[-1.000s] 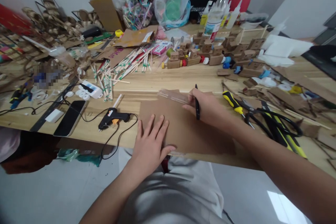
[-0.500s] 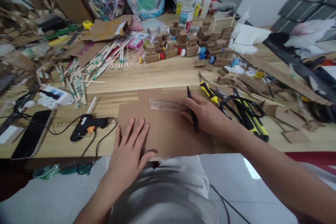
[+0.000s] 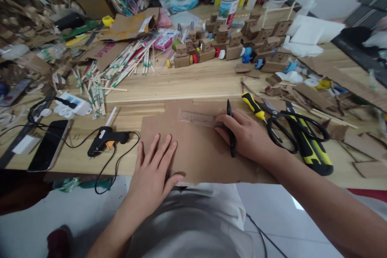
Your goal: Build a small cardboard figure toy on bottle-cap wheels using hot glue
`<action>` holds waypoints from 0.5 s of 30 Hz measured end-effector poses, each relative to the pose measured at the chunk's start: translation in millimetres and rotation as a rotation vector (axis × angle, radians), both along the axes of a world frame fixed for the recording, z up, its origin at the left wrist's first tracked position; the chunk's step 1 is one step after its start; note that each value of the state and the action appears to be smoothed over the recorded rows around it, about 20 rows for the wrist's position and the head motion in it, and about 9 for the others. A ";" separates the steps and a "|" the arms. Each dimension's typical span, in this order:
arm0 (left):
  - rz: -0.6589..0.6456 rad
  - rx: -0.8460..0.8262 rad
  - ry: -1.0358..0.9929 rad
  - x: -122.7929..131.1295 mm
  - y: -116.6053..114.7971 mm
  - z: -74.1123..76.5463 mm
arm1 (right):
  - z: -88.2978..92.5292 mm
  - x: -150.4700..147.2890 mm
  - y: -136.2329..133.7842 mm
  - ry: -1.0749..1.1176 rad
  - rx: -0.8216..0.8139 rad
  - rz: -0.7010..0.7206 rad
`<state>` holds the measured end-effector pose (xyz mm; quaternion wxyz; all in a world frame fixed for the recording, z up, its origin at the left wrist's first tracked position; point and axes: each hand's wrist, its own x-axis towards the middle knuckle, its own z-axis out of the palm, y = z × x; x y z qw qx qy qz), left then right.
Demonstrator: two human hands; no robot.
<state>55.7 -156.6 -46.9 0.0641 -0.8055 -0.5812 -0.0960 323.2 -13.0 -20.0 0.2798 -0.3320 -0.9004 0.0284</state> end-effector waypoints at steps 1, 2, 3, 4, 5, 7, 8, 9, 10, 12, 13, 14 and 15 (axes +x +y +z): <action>0.003 -0.006 -0.006 0.1 -0.2 -0.4 | -0.1 -0.1 0.0 0.002 -0.006 -0.003; 0.004 -0.012 -0.013 0.3 -0.3 -0.7 | -0.1 -0.2 0.2 0.004 -0.017 -0.005; 0.003 -0.014 -0.019 0.6 -0.3 -1.0 | 0.1 -0.4 0.3 0.010 -0.025 -0.006; 0.002 -0.013 -0.024 1.1 -0.3 -1.3 | 0.3 -0.6 0.5 0.013 -0.034 -0.007; 0.001 -0.009 -0.029 1.7 -0.3 -1.6 | 0.7 -0.8 0.6 0.016 -0.037 -0.007; 0.000 0.007 -0.040 3.1 -0.5 -2.6 | 1.8 -1.2 0.8 0.020 -0.018 0.000; -0.002 0.017 -0.046 3.8 -1.1 -3.4 | 2.3 -1.4 1.0 0.019 0.001 0.010; -0.003 0.024 -0.052 4.3 -2.1 -4.3 | 2.9 -1.5 1.2 0.019 0.021 0.018; -0.004 0.029 -0.057 4.7 -3.6 -5.3 | 3.3 -1.5 1.6 0.016 0.035 0.025; -0.005 0.036 -0.064 4.5 -8.2 -7.4 | 3.7 -1.3 2.6 0.008 0.043 0.032; -0.014 0.039 -0.067 3.9 -11.4 -8.3 | 3.4 -1.0 3.1 0.002 0.037 0.033; -0.037 0.042 -0.072 3.1 -15.0 -8.9 | 2.9 -0.6 3.5 0.000 0.036 0.030; -0.071 0.044 -0.076 2.2 -19.0 -9.4 | 2.2 -0.1 3.8 0.000 0.038 0.029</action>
